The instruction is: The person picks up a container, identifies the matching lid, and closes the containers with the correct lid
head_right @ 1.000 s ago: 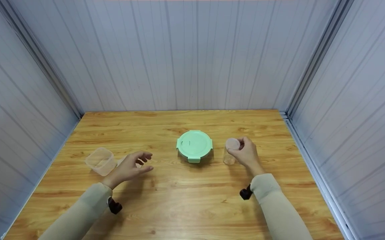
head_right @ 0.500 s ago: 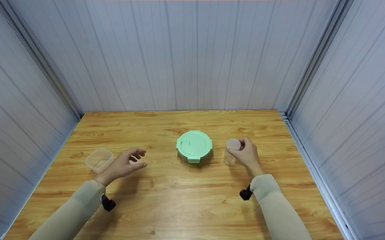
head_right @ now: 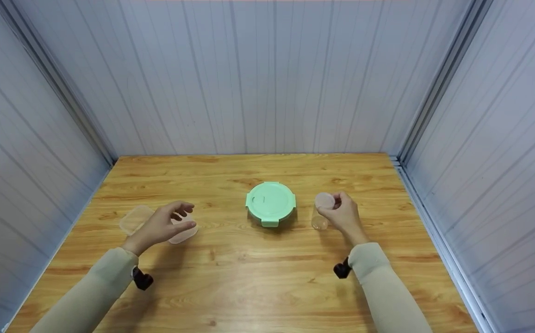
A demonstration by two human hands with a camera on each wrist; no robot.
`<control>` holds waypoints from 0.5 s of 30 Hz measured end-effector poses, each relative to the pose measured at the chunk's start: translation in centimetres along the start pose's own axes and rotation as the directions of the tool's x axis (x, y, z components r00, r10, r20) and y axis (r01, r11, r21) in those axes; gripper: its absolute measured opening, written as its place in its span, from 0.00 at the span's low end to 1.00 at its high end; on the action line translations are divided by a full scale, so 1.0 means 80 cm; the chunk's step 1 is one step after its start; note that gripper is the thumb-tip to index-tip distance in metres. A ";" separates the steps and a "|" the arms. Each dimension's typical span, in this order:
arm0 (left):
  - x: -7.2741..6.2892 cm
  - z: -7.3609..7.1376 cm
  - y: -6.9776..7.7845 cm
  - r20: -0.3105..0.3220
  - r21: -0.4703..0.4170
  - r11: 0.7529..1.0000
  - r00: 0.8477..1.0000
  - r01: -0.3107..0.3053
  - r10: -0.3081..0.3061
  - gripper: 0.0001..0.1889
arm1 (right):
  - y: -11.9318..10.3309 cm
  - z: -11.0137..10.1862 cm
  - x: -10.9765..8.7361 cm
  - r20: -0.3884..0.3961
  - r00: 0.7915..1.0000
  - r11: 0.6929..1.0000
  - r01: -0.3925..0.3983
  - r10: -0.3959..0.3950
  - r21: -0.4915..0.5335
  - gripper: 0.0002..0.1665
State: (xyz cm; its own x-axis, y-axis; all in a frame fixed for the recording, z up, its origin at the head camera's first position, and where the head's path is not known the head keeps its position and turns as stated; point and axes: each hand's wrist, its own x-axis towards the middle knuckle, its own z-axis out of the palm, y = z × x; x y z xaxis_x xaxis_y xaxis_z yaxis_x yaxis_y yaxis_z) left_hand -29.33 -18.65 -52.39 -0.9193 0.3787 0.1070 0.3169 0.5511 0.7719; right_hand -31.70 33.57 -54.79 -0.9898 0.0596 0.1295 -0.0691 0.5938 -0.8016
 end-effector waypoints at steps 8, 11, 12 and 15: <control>-0.007 -0.017 -0.006 -0.019 0.035 0.999 0.999 0.028 -0.027 0.27 | -0.001 0.001 0.002 0.009 1.000 1.000 -0.009 0.009 -0.002 0.26; -0.011 -0.025 -0.007 -0.019 0.027 0.998 0.999 0.051 -0.051 0.28 | -0.002 0.000 0.002 0.020 1.000 1.000 -0.012 0.012 -0.001 0.27; -0.012 -0.027 -0.008 -0.021 0.025 0.998 0.998 0.055 -0.055 0.28 | -0.002 0.000 0.001 0.023 1.000 1.000 -0.014 0.014 0.003 0.27; -0.015 -0.034 -0.008 -0.026 0.031 0.997 0.998 0.064 -0.063 0.29 | -0.003 -0.002 0.001 0.032 0.999 1.000 -0.019 0.018 0.010 0.28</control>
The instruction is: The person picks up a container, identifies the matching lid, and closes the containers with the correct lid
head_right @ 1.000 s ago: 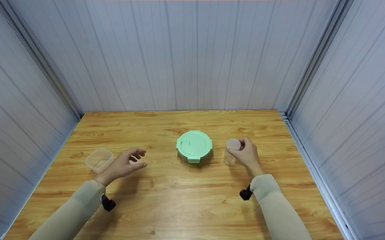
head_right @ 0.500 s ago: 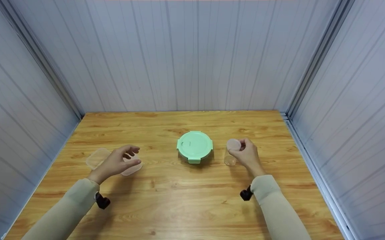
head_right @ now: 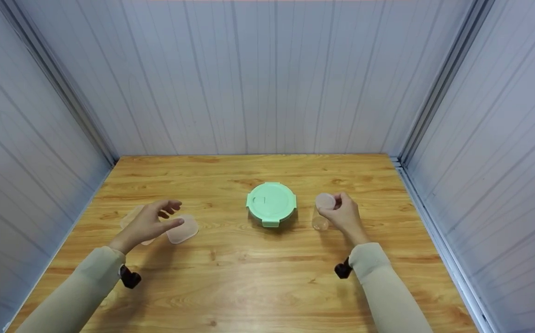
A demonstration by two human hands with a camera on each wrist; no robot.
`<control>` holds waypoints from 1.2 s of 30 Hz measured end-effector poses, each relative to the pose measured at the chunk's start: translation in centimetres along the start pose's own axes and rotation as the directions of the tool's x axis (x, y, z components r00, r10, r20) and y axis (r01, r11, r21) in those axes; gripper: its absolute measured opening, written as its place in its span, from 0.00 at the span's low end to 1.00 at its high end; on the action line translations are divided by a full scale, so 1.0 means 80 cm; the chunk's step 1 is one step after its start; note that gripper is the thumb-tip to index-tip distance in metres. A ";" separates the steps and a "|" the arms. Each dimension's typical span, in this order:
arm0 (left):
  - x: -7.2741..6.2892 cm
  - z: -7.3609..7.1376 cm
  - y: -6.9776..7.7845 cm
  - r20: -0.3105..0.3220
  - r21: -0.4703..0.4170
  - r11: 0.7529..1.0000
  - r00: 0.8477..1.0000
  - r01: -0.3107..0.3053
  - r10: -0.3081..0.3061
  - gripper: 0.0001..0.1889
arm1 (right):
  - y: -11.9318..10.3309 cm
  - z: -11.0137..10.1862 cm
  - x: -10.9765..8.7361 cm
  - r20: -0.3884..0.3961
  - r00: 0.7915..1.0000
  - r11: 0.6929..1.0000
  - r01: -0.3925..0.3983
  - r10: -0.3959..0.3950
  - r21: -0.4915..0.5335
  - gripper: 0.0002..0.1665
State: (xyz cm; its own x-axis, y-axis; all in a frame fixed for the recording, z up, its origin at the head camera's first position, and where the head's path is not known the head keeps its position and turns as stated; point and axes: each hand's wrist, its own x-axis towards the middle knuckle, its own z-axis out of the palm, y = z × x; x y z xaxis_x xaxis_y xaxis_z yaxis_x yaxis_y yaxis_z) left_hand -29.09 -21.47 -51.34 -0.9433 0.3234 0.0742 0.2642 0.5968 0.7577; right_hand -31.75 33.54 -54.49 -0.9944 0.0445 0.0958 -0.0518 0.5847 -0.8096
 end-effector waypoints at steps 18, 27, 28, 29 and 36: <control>-0.020 -0.037 -0.021 -0.080 0.068 0.998 0.997 0.003 0.003 0.27 | 0.003 -0.001 -0.001 0.006 1.000 1.000 0.006 -0.006 -0.017 0.28; -0.038 -0.066 -0.029 -0.142 0.093 0.995 0.990 0.021 -0.007 0.27 | 0.002 -0.001 -0.001 0.004 1.000 0.999 0.027 -0.027 -0.024 0.27; -0.040 -0.069 -0.030 -0.152 0.092 0.996 0.988 0.019 -0.005 0.27 | 0.002 -0.001 -0.001 0.006 1.000 0.999 0.028 -0.028 -0.023 0.27; -0.042 -0.072 -0.031 -0.162 0.091 0.996 0.987 0.019 -0.004 0.27 | 0.002 -0.001 -0.001 0.009 1.000 0.999 0.028 -0.028 -0.023 0.27; -0.054 -0.086 -0.039 -0.179 0.106 0.994 0.984 0.041 -0.022 0.28 | 0.002 0.000 -0.001 0.016 0.999 0.999 0.034 -0.034 -0.010 0.28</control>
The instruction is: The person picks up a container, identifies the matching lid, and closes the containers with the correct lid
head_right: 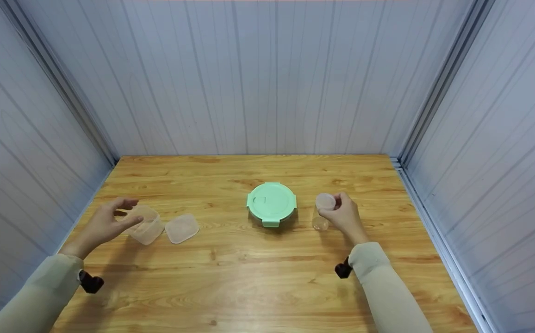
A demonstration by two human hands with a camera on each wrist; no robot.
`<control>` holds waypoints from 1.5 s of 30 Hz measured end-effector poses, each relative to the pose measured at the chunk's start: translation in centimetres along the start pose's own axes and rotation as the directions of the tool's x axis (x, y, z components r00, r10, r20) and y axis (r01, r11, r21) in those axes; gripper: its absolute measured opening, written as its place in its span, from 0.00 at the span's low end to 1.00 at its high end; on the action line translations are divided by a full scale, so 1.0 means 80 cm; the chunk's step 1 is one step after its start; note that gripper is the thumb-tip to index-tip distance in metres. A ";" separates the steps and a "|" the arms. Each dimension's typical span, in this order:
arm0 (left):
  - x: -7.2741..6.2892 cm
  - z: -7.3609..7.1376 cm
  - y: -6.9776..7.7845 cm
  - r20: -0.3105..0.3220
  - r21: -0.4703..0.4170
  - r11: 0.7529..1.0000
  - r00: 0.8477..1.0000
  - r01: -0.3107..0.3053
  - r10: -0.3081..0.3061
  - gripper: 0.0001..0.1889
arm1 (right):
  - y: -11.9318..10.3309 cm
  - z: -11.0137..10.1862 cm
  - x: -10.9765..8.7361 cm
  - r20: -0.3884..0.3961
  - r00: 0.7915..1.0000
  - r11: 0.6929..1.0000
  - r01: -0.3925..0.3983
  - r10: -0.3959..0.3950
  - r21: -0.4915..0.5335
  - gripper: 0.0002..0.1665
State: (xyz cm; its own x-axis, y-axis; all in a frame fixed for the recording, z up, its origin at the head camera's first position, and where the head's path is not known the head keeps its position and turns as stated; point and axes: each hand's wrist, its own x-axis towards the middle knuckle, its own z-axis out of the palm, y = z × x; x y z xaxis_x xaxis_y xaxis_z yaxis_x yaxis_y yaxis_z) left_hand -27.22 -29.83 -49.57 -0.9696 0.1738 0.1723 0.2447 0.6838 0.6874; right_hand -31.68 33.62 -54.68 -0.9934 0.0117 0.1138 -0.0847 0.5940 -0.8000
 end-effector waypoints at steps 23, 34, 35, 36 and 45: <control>-0.017 -0.011 -0.046 0.077 -0.073 0.979 0.980 0.192 -0.186 0.48 | 0.000 -0.002 0.002 -0.008 1.000 1.000 -0.016 0.016 0.003 0.28; -0.029 0.010 -0.073 0.075 -0.134 0.969 0.977 0.206 -0.197 0.55 | 0.004 0.001 0.003 -0.011 1.000 1.000 -0.001 0.001 -0.001 0.25; -0.029 0.011 -0.074 0.071 -0.136 0.968 0.977 0.211 -0.203 0.56 | 0.004 0.001 0.003 -0.014 1.000 1.000 0.000 0.000 -0.002 0.25; -0.029 0.012 -0.075 0.064 -0.136 0.968 0.977 0.210 -0.203 0.56 | 0.005 0.001 0.003 -0.016 1.000 1.000 0.000 0.000 -0.003 0.25; -0.031 0.026 -0.084 0.036 -0.131 0.967 0.976 0.218 -0.215 0.62 | 0.004 0.000 0.002 -0.001 1.000 1.000 -0.009 0.009 0.003 0.25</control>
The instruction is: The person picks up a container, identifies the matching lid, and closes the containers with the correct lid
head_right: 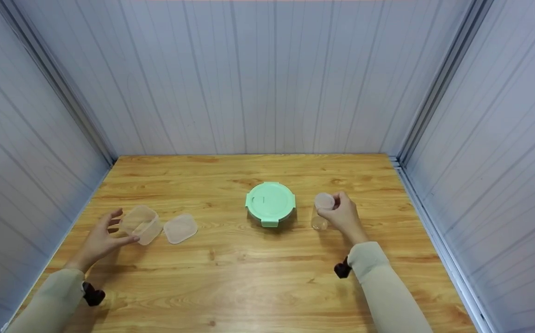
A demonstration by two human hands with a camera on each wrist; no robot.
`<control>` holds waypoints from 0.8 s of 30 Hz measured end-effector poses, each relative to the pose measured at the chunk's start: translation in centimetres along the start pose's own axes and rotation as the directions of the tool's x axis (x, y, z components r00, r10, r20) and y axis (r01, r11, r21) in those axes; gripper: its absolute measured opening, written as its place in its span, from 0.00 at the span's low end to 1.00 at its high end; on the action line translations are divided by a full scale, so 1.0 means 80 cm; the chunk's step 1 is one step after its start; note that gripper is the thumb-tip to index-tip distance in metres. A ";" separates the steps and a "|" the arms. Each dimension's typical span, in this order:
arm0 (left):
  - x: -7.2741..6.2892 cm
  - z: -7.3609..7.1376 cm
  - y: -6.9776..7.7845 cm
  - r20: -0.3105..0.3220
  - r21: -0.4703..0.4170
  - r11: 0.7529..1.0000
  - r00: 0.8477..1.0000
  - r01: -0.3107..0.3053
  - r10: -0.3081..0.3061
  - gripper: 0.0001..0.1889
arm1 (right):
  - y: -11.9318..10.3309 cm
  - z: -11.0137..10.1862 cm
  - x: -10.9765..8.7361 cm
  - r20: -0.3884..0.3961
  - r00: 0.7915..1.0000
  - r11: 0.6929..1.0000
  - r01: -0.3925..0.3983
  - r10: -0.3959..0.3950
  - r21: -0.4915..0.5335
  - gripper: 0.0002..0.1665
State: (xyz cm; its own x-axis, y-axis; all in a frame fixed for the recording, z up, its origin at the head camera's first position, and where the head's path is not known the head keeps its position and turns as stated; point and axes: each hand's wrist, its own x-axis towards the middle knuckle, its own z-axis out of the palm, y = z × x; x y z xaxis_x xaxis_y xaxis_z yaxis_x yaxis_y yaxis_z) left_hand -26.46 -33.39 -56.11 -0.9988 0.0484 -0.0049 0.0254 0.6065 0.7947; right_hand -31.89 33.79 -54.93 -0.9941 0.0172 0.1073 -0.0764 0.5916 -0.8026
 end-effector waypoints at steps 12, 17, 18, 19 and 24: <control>0.001 0.011 -0.008 -0.011 -0.090 0.995 0.999 0.047 -0.048 0.65 | -0.003 0.002 0.000 -0.002 1.000 1.000 -0.014 0.014 0.026 0.24; 0.004 0.016 -0.012 -0.024 -0.097 0.995 0.999 0.037 -0.039 0.64 | 0.000 0.001 0.001 0.003 1.000 1.000 -0.014 0.013 0.017 0.23; 0.005 0.017 -0.013 -0.028 -0.095 0.995 0.999 0.036 -0.039 0.64 | 0.000 0.001 0.001 0.005 1.000 1.000 -0.011 0.011 0.017 0.23; 0.006 0.018 -0.014 -0.030 -0.093 0.995 0.999 0.037 -0.040 0.64 | 0.000 0.001 0.001 0.007 1.000 1.000 -0.010 0.009 0.017 0.23; 0.009 0.020 -0.015 -0.038 -0.099 0.994 0.998 0.041 -0.045 0.63 | 0.001 0.002 0.002 0.008 1.000 1.000 -0.002 0.002 0.017 0.24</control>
State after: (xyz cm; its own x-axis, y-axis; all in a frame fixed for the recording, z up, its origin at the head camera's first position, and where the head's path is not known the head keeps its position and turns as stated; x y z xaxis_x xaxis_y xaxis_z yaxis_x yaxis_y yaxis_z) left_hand -27.13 -32.80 -58.05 -0.9998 -0.0092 -0.0174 -0.0196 0.5266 0.8499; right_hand -32.06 33.74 -55.06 -0.9948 0.0123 0.1013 -0.0756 0.5777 -0.8128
